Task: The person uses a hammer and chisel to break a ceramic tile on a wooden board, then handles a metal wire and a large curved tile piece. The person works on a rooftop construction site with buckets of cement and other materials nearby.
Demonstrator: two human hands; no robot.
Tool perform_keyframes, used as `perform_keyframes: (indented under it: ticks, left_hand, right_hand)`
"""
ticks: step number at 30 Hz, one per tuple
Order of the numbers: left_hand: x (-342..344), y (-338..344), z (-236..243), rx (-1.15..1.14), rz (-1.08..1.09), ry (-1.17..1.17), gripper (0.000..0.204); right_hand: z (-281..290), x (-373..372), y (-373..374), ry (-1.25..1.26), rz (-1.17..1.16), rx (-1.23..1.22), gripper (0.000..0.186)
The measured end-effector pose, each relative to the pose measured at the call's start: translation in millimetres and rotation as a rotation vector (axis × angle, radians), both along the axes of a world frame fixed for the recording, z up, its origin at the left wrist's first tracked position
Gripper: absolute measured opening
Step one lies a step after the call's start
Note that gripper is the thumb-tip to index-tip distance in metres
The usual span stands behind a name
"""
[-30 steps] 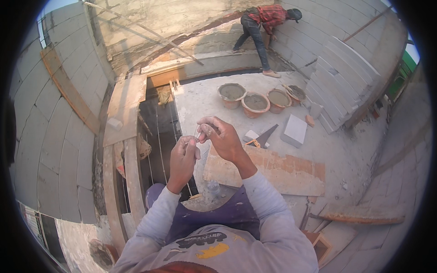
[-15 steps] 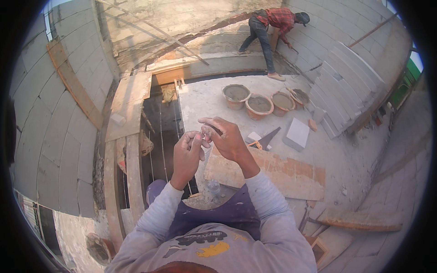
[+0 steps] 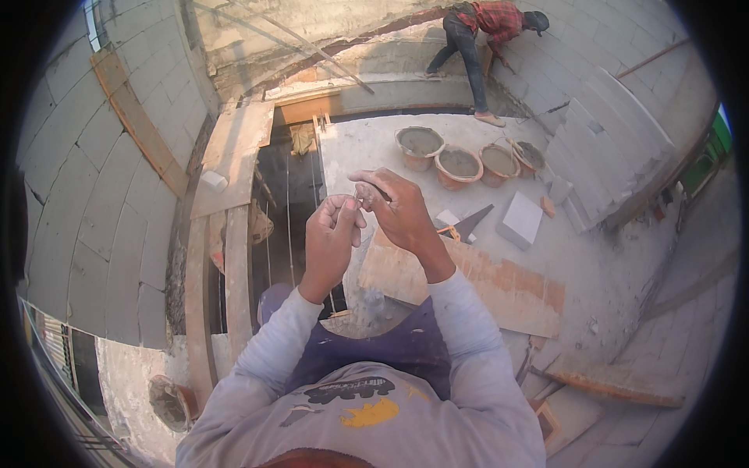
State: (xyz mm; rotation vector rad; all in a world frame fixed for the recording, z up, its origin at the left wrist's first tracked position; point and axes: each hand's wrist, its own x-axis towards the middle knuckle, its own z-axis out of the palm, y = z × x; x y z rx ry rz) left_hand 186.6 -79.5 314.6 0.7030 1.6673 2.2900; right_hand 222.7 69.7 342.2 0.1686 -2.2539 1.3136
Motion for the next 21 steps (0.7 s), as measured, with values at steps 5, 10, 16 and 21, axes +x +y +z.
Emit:
perform_keyframes:
  ticks: [5, 10, 16, 21]
  left_hand:
    - [-31.7, -1.8, 19.9, 0.353, 0.031, -0.187, 0.016]
    - [-110.8, -23.9, 36.7, 0.561, 0.212, -0.135, 0.013]
    - [-190.6, -89.2, 21.3, 0.724, 0.407, -0.265, 0.009]
    - [-205.6, -94.8, 10.5, 0.838, 0.357, -0.33, 0.009]
  right_hand:
    - [-62.8, 1.7, -55.3, 0.03, 0.111, -0.329, 0.065]
    - [-111.6, 56.2, -109.2, -0.63, 0.489, -0.515, 0.051]
    - [-31.1, 86.0, -55.0, -0.36, 0.215, -0.001, 0.028]
    - [-26.6, 83.3, 36.9, -0.344, -0.135, 0.295, 0.026]
